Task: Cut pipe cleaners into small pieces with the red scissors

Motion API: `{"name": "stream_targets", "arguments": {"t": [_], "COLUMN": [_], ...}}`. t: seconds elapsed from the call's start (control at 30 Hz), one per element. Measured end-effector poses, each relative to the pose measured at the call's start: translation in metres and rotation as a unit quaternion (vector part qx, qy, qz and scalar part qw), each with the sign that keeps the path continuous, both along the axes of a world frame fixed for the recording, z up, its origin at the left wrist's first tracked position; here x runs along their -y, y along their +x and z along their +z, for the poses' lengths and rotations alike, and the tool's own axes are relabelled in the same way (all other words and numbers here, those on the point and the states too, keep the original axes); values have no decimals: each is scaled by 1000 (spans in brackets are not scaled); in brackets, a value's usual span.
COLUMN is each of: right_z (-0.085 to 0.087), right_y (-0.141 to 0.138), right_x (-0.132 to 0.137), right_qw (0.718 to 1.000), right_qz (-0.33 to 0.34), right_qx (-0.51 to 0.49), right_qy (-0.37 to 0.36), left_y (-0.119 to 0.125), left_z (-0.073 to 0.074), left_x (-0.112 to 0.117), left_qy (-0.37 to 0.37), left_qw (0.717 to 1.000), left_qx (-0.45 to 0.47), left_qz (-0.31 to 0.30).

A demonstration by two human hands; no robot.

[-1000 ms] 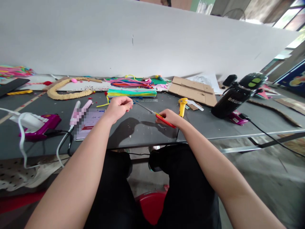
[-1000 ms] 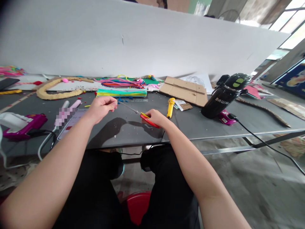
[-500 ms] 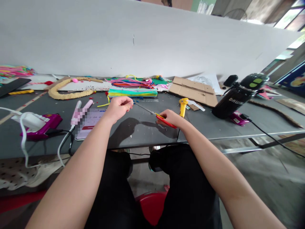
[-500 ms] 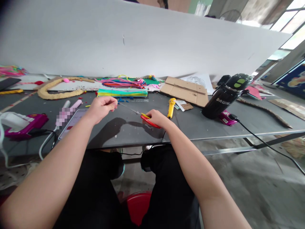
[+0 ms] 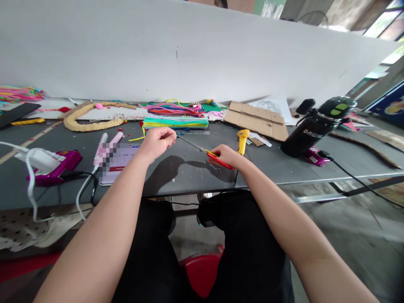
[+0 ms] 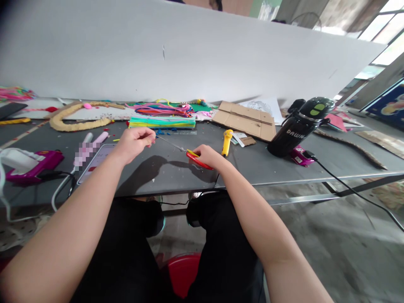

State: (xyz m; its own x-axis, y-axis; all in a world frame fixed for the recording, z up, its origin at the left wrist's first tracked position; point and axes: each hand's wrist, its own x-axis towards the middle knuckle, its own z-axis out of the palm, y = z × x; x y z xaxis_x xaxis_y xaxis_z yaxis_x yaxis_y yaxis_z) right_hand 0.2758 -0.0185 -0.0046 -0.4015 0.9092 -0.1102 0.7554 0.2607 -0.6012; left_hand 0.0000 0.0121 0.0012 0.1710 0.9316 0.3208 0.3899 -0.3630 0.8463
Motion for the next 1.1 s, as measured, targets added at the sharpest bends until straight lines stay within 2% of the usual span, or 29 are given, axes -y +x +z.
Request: {"name": "stream_targets", "arguments": {"t": [0.37, 0.5, 0.6, 0.67, 0.8, 0.97, 1.03, 1.1], "right_z": [-2, -8, -13, -15, -14, -9, -7, -3], "right_y": [1, 2, 5, 6, 7, 13, 13, 6], "right_x": [0, 0, -3, -6, -8, -7, -7, -5], "right_qw": [1000, 996, 981, 973, 981, 997, 996, 985], "right_qz": [-13, -79, -157, -181, -145, -72, -71, -91], "right_qx": [-6, 18, 79, 109, 106, 40, -1, -82], "right_qy": [8, 42, 84, 94, 67, 12, 45, 124], "left_y": [1, 1, 2, 4, 8, 10, 11, 13], "left_z": [2, 3, 5, 6, 8, 9, 9, 9], "left_x": [1, 2, 3, 5, 9, 13, 14, 14], "left_qy": [-1, 3, 5, 2, -15, -40, -47, -48], "left_qw": [1000, 1000, 1000, 1000, 999, 998, 997, 997], "left_qx": [3, 11, 11, 11, 28, 32, 28, 22], "left_qz": [-2, -7, -5, -7, -29, -42, -49, -53]}}
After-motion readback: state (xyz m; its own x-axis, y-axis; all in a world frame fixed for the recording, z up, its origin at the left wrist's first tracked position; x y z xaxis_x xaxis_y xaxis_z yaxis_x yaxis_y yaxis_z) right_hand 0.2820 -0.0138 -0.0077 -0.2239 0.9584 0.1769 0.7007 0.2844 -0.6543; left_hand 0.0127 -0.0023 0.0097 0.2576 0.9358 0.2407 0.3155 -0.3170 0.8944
